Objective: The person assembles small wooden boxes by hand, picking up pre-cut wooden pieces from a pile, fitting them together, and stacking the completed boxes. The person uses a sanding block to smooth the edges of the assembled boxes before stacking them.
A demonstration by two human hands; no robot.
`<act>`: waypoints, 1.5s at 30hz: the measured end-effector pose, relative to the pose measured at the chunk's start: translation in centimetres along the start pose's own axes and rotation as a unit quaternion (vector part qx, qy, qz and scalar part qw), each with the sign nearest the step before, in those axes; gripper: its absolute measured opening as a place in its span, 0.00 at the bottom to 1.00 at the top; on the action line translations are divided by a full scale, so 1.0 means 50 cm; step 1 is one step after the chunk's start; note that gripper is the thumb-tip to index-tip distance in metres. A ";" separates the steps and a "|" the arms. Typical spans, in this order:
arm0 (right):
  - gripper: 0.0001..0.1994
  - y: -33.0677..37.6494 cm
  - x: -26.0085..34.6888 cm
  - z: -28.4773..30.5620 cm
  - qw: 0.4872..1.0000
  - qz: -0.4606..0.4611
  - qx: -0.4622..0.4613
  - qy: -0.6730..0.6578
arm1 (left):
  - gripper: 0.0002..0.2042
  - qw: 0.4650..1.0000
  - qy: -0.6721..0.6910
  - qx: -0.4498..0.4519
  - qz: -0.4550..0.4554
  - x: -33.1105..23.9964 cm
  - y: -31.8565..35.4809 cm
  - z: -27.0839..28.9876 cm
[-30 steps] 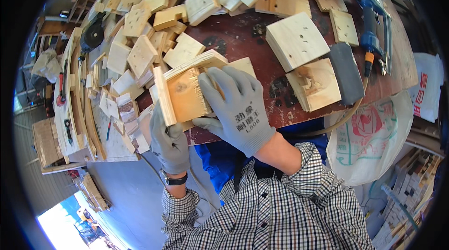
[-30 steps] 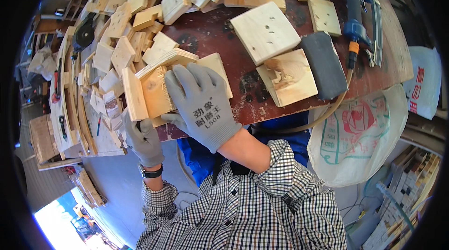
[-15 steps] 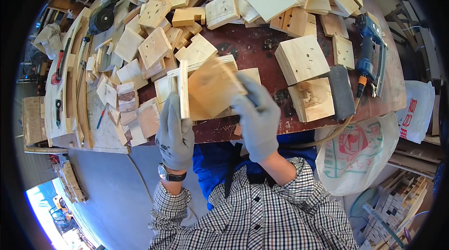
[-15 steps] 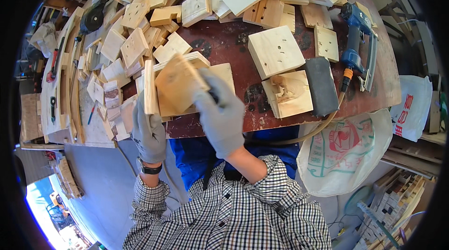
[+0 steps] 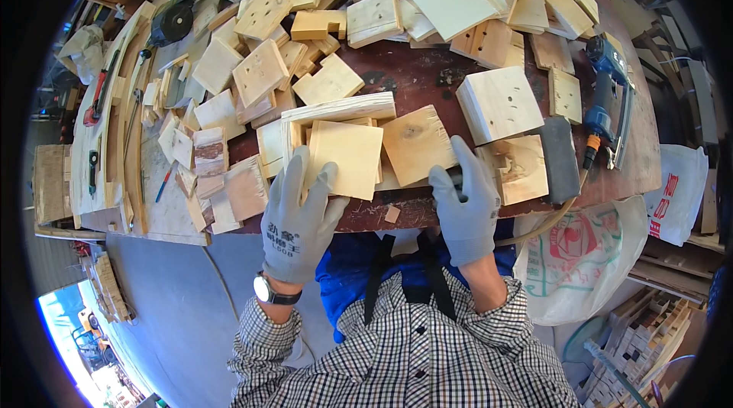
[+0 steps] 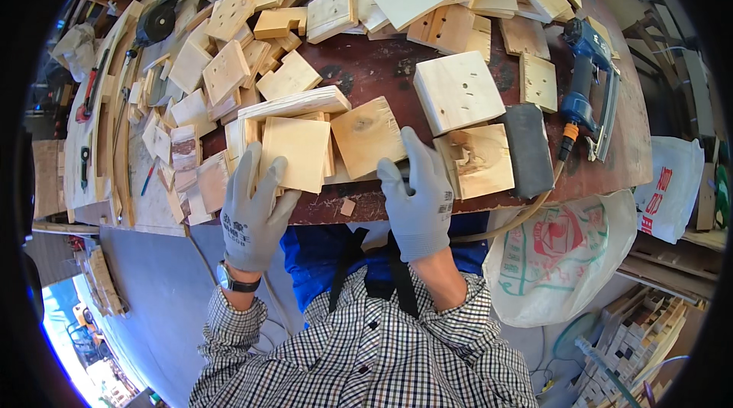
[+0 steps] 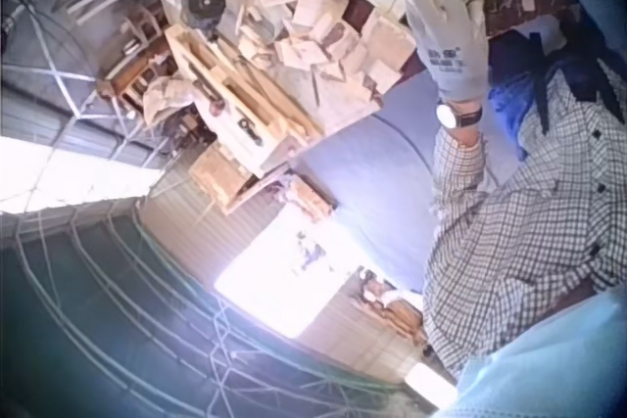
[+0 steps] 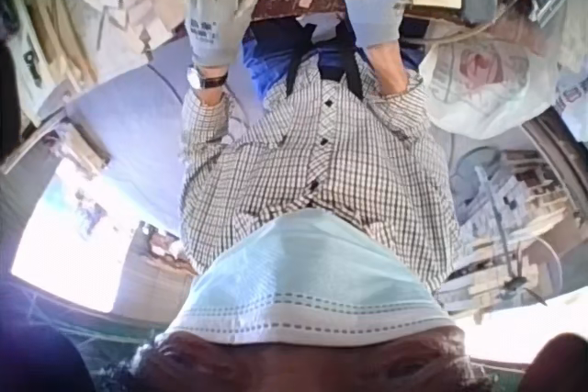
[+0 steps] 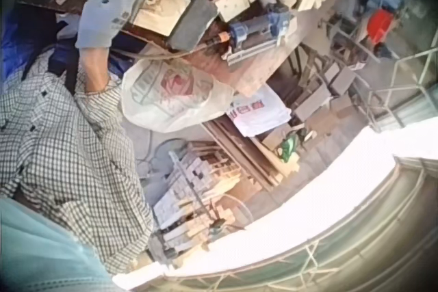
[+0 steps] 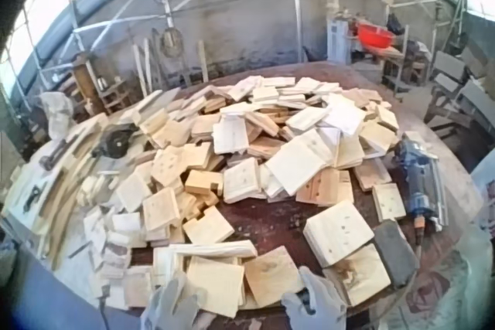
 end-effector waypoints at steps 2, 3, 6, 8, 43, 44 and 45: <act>0.29 -0.003 -0.018 -0.005 0.972 0.138 -0.021 0.191 | 0.31 1.000 -0.001 -0.012 0.000 0.006 0.005 -0.005; 0.29 -0.002 -0.001 -0.006 0.957 0.159 -0.040 0.241 | 0.32 1.000 0.004 -0.020 0.001 0.007 0.009 -0.010; 0.29 -0.004 0.053 -0.014 0.913 0.270 0.014 0.304 | 0.37 0.999 0.021 -0.036 0.011 0.011 0.013 -0.021; 0.31 -0.008 0.077 -0.041 0.906 0.306 0.095 0.275 | 0.41 0.996 0.039 -0.063 0.040 0.016 0.018 -0.018; 0.45 -0.051 0.023 -0.115 0.873 0.264 0.277 0.302 | 0.40 0.988 0.104 0.080 0.078 0.065 -0.003 -0.003; 0.45 -0.053 0.022 -0.115 0.872 0.267 0.273 0.306 | 0.40 0.989 0.098 0.075 0.076 0.065 -0.005 -0.006; 0.44 -0.050 0.015 -0.116 0.872 0.268 0.269 0.309 | 0.39 0.990 0.092 0.072 0.074 0.065 -0.004 -0.010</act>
Point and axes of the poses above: each hand's wrist, its own y-axis away from the middle knuckle, its own z-axis out of the back of the hand, x = y × z, the point moved 1 cm from there along -y, towards the middle knuckle, and after that the axes turned 13 degrees about -y, right-handed, at the moved point
